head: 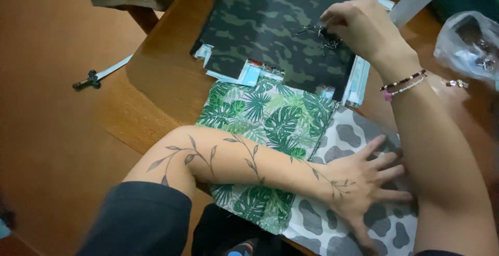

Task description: The person aligns two patterned fabric pieces on a wooden table and secures them with metal pins. They smooth the fabric, fold edges, and place pins along the seam to hold the layers together.

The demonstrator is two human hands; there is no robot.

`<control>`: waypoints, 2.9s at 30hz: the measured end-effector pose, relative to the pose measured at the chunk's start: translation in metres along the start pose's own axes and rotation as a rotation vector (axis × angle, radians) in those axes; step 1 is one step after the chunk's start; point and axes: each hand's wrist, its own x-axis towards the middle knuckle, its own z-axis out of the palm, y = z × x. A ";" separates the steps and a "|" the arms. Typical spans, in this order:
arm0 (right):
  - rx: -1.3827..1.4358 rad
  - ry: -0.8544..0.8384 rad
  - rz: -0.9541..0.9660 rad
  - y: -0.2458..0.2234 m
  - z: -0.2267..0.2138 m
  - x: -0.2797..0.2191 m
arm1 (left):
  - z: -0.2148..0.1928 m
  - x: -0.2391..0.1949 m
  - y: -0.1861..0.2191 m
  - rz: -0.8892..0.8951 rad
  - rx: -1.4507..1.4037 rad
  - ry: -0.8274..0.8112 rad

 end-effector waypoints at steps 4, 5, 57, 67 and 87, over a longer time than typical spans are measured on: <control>-0.010 -0.022 0.008 -0.007 -0.010 -0.003 | -0.006 0.000 -0.001 0.003 0.008 -0.010; -0.010 -0.022 0.009 -0.008 -0.014 -0.005 | -0.009 0.000 -0.002 0.003 0.008 -0.010; 0.235 0.048 0.613 -0.076 -0.090 -0.302 | -0.025 0.031 -0.006 0.009 -0.055 0.057; 0.173 0.010 0.603 -0.073 -0.092 -0.299 | -0.030 0.034 -0.014 -0.001 -0.090 0.020; 0.317 -0.059 0.930 -0.077 -0.091 -0.289 | -0.020 0.029 -0.011 0.009 -0.061 0.059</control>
